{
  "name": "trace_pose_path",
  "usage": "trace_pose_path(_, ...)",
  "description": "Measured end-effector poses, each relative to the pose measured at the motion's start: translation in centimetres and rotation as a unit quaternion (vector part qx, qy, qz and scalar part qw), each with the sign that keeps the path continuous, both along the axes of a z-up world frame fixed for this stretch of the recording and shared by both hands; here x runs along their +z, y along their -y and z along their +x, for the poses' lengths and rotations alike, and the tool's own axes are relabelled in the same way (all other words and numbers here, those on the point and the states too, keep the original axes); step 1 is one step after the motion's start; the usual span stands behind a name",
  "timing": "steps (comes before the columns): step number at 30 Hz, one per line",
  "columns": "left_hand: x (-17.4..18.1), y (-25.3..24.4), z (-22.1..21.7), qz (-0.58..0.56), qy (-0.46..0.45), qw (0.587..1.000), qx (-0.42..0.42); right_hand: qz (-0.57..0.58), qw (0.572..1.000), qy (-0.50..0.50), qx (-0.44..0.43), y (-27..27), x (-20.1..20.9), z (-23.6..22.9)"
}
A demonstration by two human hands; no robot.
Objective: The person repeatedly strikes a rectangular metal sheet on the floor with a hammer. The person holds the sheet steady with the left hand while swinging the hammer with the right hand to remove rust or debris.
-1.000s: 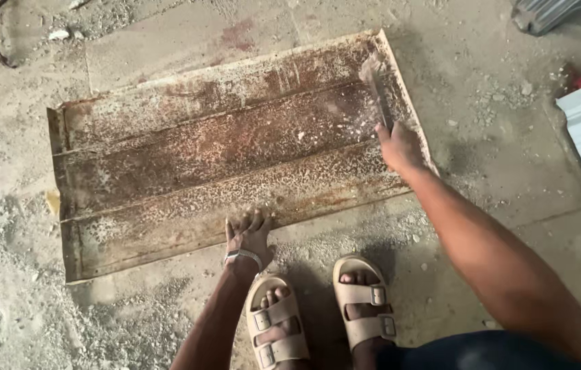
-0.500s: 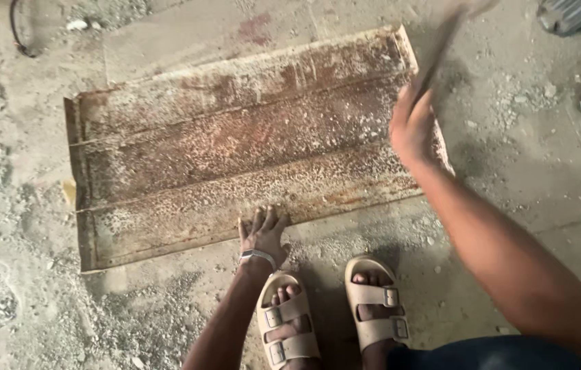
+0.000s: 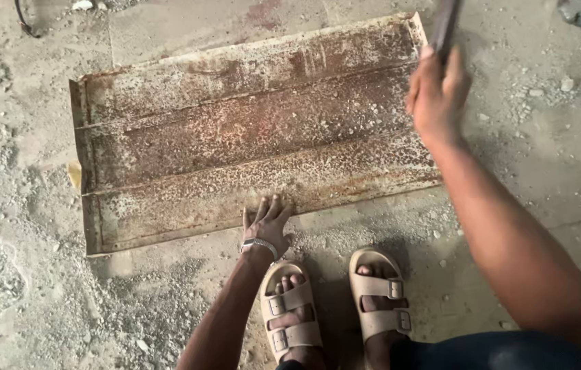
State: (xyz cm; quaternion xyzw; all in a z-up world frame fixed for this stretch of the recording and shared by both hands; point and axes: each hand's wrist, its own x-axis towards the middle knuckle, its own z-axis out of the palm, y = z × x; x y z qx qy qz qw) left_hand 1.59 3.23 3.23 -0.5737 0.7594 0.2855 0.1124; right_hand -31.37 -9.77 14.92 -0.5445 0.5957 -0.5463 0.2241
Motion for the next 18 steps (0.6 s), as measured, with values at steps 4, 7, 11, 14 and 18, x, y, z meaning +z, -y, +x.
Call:
trace_pose_path(4,0.2,0.2,-0.1,0.007,0.013,1.000,0.003,-0.027,0.999,0.002,-0.038,1.3,-2.4,1.2)
trace_pose_path(7,0.7,0.2,-0.2,0.027,0.024,0.999,0.003,0.235,0.948,-0.205,-0.062,-1.1,-7.5,2.2)
trace_pose_path(11,0.9,0.2,0.6,0.034,0.026,0.999,-0.017,0.430,0.870,-0.239,0.036,-2.6,-10.5,1.6)
trace_pose_path(14,0.4,0.7,1.3,0.008,0.018,0.999,-0.027,0.375,0.909,-0.180,0.043,-2.5,-8.6,1.4)
trace_pose_path(18,-0.8,0.0,1.7,-0.032,-0.012,0.999,-0.027,0.185,0.976,-0.099,0.055,-2.6,-4.1,2.9)
